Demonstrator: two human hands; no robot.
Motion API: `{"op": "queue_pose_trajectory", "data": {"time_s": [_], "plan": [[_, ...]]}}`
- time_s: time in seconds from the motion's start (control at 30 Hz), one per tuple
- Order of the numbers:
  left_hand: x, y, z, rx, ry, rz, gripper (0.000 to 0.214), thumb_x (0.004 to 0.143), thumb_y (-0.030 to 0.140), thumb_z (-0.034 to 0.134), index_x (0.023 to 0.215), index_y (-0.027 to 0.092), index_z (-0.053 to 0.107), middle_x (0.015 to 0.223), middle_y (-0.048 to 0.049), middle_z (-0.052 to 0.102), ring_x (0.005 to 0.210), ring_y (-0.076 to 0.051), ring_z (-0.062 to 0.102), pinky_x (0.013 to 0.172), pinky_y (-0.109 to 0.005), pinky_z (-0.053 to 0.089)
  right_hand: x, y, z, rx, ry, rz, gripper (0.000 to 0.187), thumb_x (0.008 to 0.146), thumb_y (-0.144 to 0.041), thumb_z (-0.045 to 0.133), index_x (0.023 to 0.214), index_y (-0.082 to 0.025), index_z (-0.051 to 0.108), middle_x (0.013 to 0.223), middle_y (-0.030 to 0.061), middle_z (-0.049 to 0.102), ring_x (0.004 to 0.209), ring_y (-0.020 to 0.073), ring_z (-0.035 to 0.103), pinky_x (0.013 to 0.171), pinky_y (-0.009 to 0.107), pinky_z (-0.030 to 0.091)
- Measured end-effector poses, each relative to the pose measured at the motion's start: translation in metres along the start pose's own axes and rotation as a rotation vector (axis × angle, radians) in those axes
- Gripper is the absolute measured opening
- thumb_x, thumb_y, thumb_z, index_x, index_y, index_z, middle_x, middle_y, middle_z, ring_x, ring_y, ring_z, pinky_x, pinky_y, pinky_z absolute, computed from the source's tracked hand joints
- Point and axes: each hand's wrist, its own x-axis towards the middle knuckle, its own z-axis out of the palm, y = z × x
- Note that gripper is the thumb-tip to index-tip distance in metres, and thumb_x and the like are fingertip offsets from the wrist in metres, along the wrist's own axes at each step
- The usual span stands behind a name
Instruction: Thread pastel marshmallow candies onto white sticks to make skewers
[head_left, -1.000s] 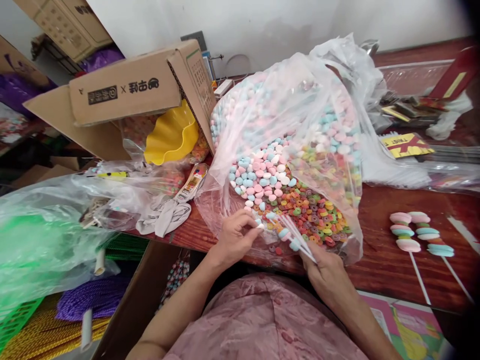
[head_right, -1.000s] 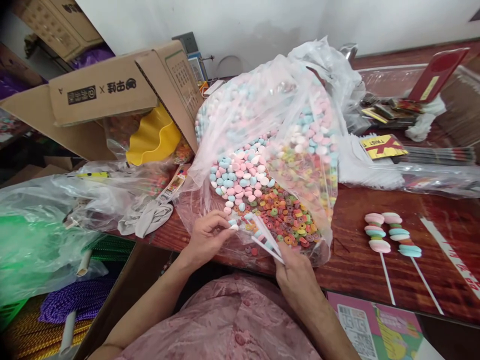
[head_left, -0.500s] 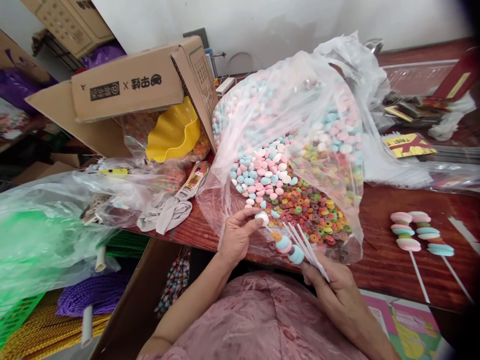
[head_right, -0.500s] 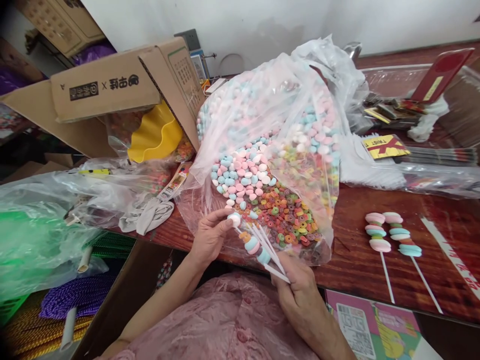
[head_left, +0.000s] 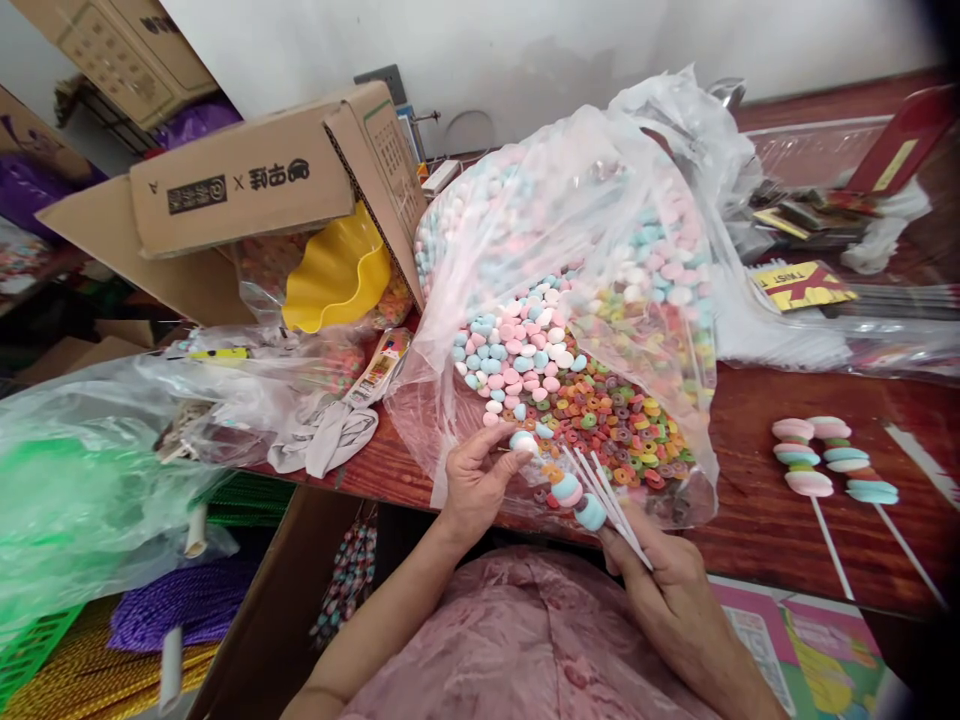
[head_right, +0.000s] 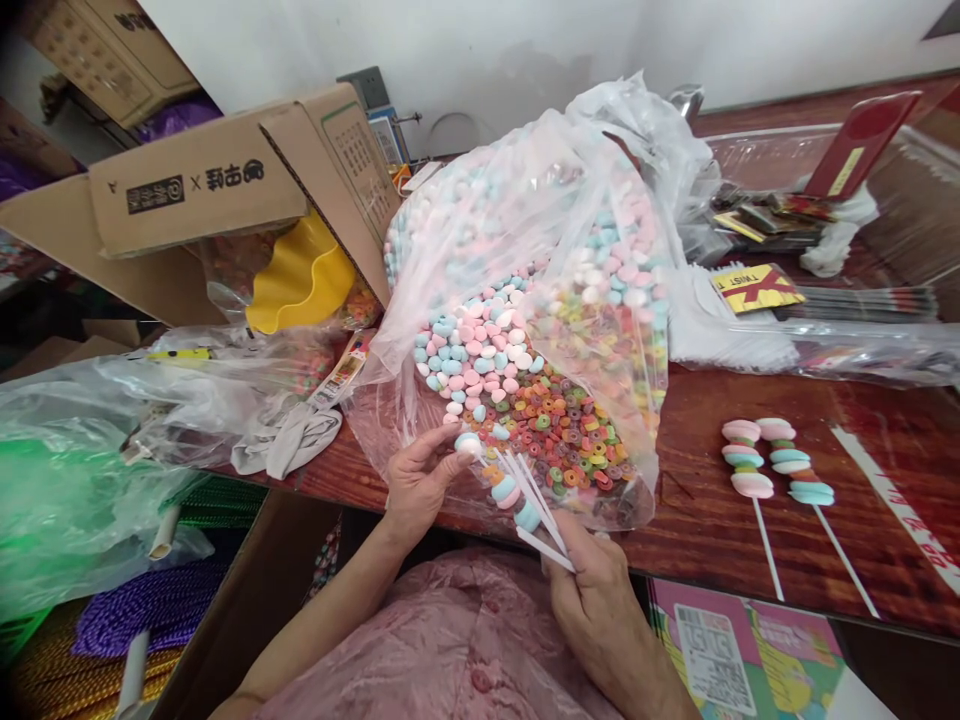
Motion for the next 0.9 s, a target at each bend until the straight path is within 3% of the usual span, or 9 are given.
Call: {"op": "queue_pose_trajectory", "data": {"time_s": [0.2, 0.43, 0.53, 0.63, 0.73, 0.83, 0.9], "plan": [[-0.001, -0.001, 0.000, 0.071, 0.009, 0.051, 0.028, 0.075, 0.029, 0.082, 0.102, 0.022, 0.078, 0.100, -0.0044, 0.078, 0.087, -0.017, 0.073, 0.080, -0.028, 0.060, 0.002, 0.001, 0.002, -0.019, 0.000, -0.023, 0.022, 0.093, -0.017, 0.043, 0.072, -0.023, 0.040, 0.063, -0.0037, 0.044, 0.055, 0.0119, 0.044, 0.053, 0.022, 0.034], [-0.002, 0.006, 0.000, 0.267, -0.062, 0.261, 0.020, 0.082, 0.021, 0.076, 0.102, 0.022, 0.077, 0.092, -0.0044, 0.078, 0.082, -0.017, 0.072, 0.076, -0.026, 0.058, 0.003, -0.004, 0.002, -0.063, 0.061, -0.002, 0.020, 0.095, -0.017, 0.041, 0.077, -0.023, 0.048, 0.061, -0.0036, 0.048, 0.054, 0.0123, 0.049, 0.052, 0.021, 0.038], [-0.003, 0.009, 0.001, 0.348, -0.094, 0.350, 0.017, 0.084, 0.017, 0.072, 0.100, 0.021, 0.077, 0.090, -0.0057, 0.078, 0.080, -0.017, 0.072, 0.075, -0.027, 0.058, 0.003, -0.005, 0.004, -0.101, 0.065, -0.054, 0.017, 0.094, -0.014, 0.040, 0.087, -0.022, 0.053, 0.064, -0.0026, 0.053, 0.054, 0.0129, 0.053, 0.051, 0.021, 0.040], [-0.003, 0.010, 0.003, 0.448, -0.154, 0.433, 0.020, 0.086, 0.014, 0.066, 0.102, 0.021, 0.076, 0.093, -0.0077, 0.078, 0.084, -0.019, 0.073, 0.078, -0.030, 0.058, 0.003, -0.007, 0.007, -0.169, 0.075, -0.122, 0.028, 0.089, -0.007, 0.037, 0.103, -0.020, 0.057, 0.074, 0.0003, 0.064, 0.058, 0.0136, 0.060, 0.056, 0.021, 0.046], [-0.003, 0.010, 0.005, 0.506, -0.202, 0.504, 0.024, 0.089, 0.012, 0.060, 0.105, 0.021, 0.075, 0.095, -0.0090, 0.078, 0.088, -0.019, 0.073, 0.082, -0.031, 0.058, 0.004, -0.012, 0.010, -0.235, 0.114, -0.186, 0.036, 0.082, -0.002, 0.036, 0.106, -0.018, 0.058, 0.078, 0.0027, 0.070, 0.061, 0.0153, 0.065, 0.058, 0.023, 0.048], [-0.002, 0.008, 0.010, 0.461, -0.234, 0.472, 0.024, 0.089, 0.012, 0.058, 0.104, 0.020, 0.075, 0.094, -0.0089, 0.078, 0.085, -0.018, 0.072, 0.080, -0.030, 0.058, 0.005, -0.015, 0.011, -0.234, 0.133, -0.202, 0.041, 0.079, 0.000, 0.035, 0.107, -0.017, 0.059, 0.075, 0.0027, 0.070, 0.064, 0.0163, 0.067, 0.058, 0.024, 0.049], [-0.001, 0.005, 0.015, 0.370, -0.216, 0.356, 0.021, 0.088, 0.016, 0.062, 0.105, 0.020, 0.075, 0.094, -0.0077, 0.077, 0.083, -0.018, 0.071, 0.078, -0.029, 0.058, 0.005, -0.012, 0.010, -0.216, 0.149, -0.171, 0.042, 0.080, 0.000, 0.035, 0.109, -0.017, 0.060, 0.081, 0.0048, 0.072, 0.071, 0.0170, 0.069, 0.062, 0.024, 0.050]]}}
